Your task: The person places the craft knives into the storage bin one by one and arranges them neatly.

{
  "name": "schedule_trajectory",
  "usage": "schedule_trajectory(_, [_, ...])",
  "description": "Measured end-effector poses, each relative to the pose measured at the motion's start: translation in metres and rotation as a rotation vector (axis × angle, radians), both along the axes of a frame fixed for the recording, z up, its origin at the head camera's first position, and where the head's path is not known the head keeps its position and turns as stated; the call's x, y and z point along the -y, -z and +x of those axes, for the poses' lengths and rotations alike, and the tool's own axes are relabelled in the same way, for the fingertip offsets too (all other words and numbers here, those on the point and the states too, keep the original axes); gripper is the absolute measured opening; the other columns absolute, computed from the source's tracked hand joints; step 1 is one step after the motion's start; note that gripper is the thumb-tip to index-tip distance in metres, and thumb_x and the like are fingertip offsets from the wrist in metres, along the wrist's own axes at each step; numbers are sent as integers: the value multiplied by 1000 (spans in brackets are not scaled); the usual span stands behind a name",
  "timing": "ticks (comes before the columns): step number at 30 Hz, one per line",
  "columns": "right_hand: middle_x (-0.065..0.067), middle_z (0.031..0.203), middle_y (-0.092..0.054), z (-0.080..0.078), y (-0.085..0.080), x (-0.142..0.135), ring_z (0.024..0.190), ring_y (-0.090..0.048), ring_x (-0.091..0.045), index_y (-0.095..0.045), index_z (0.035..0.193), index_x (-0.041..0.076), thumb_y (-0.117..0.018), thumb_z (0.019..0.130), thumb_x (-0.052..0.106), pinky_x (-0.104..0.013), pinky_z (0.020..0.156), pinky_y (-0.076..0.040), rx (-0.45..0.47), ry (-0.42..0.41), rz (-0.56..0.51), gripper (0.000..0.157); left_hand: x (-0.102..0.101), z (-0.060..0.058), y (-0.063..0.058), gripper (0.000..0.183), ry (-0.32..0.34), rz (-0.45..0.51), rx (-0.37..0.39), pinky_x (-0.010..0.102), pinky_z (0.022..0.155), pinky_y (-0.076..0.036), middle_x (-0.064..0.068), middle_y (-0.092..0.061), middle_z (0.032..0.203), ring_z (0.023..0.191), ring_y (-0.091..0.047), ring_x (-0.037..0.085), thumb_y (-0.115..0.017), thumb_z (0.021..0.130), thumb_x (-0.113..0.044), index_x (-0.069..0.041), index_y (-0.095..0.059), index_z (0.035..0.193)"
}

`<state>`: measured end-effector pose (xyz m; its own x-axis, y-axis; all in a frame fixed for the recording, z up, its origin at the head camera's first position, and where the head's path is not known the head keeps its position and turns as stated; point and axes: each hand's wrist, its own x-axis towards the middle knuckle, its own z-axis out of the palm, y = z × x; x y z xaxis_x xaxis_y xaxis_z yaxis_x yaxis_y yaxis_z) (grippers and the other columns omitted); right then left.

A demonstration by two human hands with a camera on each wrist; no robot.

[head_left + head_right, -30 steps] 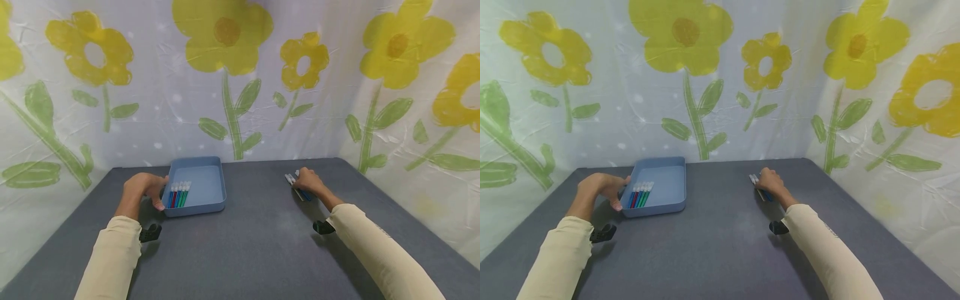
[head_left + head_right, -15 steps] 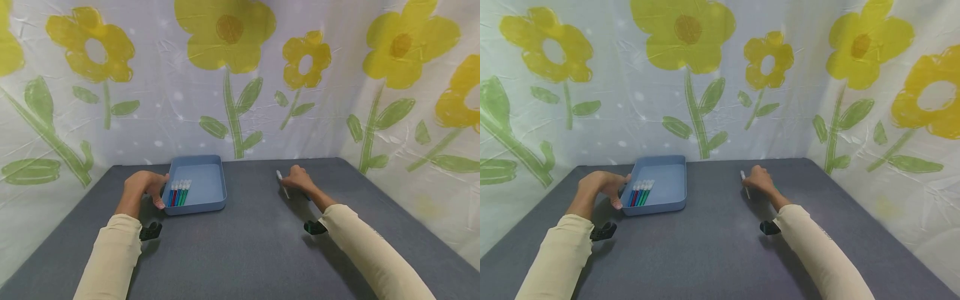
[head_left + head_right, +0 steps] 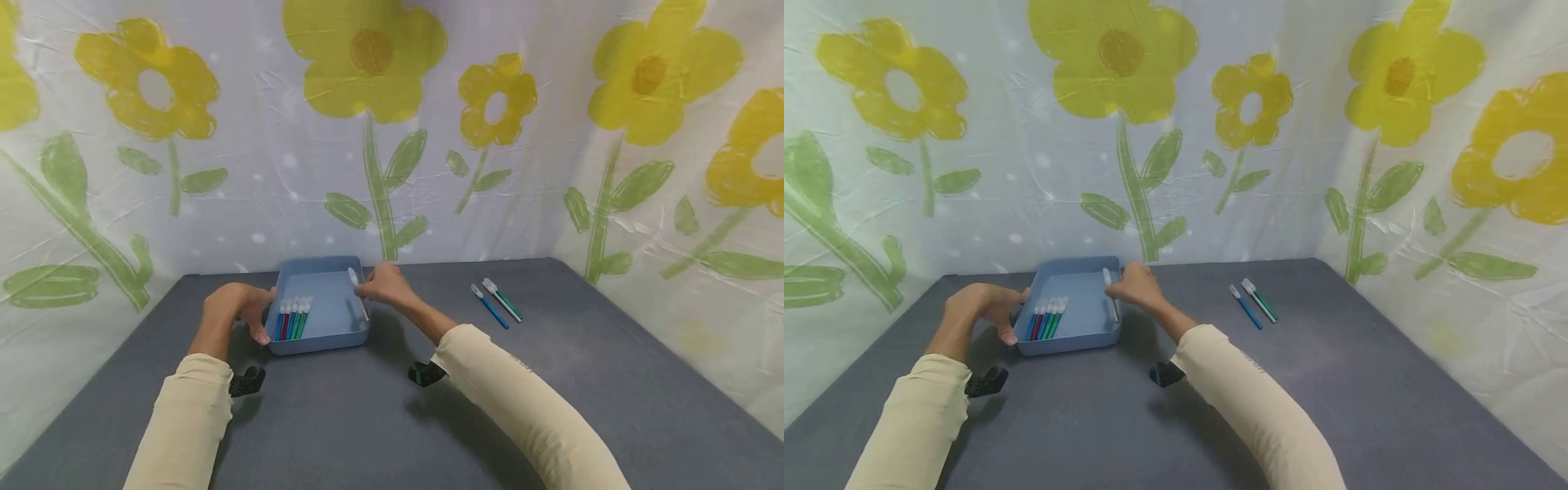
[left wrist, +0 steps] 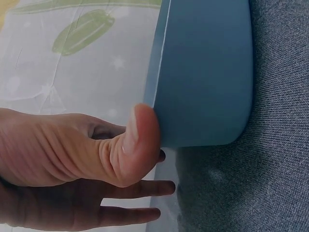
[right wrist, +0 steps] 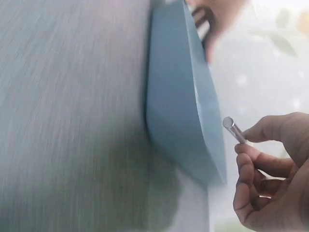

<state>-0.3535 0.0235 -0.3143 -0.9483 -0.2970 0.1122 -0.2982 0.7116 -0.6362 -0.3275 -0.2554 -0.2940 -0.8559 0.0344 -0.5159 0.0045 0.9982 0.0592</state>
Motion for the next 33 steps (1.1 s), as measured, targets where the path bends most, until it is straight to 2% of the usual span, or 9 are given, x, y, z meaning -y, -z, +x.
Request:
schedule_trajectory(3, [8, 44, -25, 1, 5, 32, 47, -17, -9, -38, 45, 18, -70, 93, 16, -28, 48, -23, 21, -11, 15, 57, 2, 1, -2, 137, -2, 9, -8, 68, 116, -37, 34, -4, 171, 156, -21, 54, -92, 75, -43, -3, 0, 168])
schedule_trajectory(8, [7, 46, -22, 4, 19, 63, 48, -16, -10, -36, 48, 18, -70, 93, 18, -28, 48, -22, 57, 16, 35, 57, 0, -2, -1, 137, -3, -7, -3, 68, 118, -36, 32, -3, 172, 157, -20, 53, -92, 75, -43, -3, 0, 168])
schedule_trajectory(13, [5, 52, -20, 3, 32, 86, 52, -17, -13, -30, 52, 18, -70, 88, 16, -32, 51, -23, 105, 83, 31, 54, 2, -4, 0, 136, 6, -11, 3, 65, 118, -36, 32, -3, 172, 157, -22, 52, -92, 76, -43, -2, 0, 168])
schedule_trajectory(15, [6, 53, -20, -7, 50, 94, 51, -20, -14, -29, 52, 19, -70, 84, 17, -32, 49, -25, 49, 97, 27, 53, 3, -4, 0, 135, 17, -9, 5, 64, 118, -38, 33, -4, 172, 156, -25, 51, -91, 76, -43, -1, 0, 167])
schedule_trajectory(20, [7, 47, -23, 2, 61, 99, 43, -21, -11, -31, 48, 18, -75, 90, 17, -27, 44, -25, 5, -25, 0, 61, 4, -3, 0, 135, 16, -7, 1, 64, 117, -39, 33, -6, 171, 156, -26, 51, -91, 76, -44, -2, -2, 168])
schedule_trajectory(22, [6, 45, -23, 18, 50, 95, 42, -19, -9, -33, 45, 16, -77, 94, 16, -26, 44, -22, 30, -84, -28, 66, 3, -2, 0, 135, 8, -9, -5, 64, 116, -39, 33, -6, 171, 156, -25, 51, -92, 76, -43, -3, -2, 168])
schedule_trajectory(23, [6, 44, -22, 19, 51, 94, 41, -16, -8, -34, 45, 16, -77, 96, 17, -25, 44, -20, 12, -106, -39, 67, 3, -2, -1, 134, 7, -10, -10, 64, 116, -39, 33, -7, 171, 156, -25, 51, -92, 76, -43, -3, -3, 168])
schedule_trajectory(27, [8, 41, -21, 26, 53, 91, 40, -13, -6, -34, 44, 16, -76, 98, 18, -23, 43, -16, -44, -133, -54, 68, 3, -2, -1, 135, -1, -1, -14, 64, 115, -41, 33, -7, 171, 156, -25, 52, -92, 75, -43, -4, -3, 168])
schedule_trajectory(33, [9, 43, -21, 27, 55, 89, 40, -15, -6, -34, 47, 17, -72, 101, 22, -22, 42, -17, -81, -134, -63, 66, 4, 0, -3, 135, 10, 4, -10, 64, 112, -43, 33, -6, 171, 156, -24, 53, -92, 75, -45, -4, -2, 168])
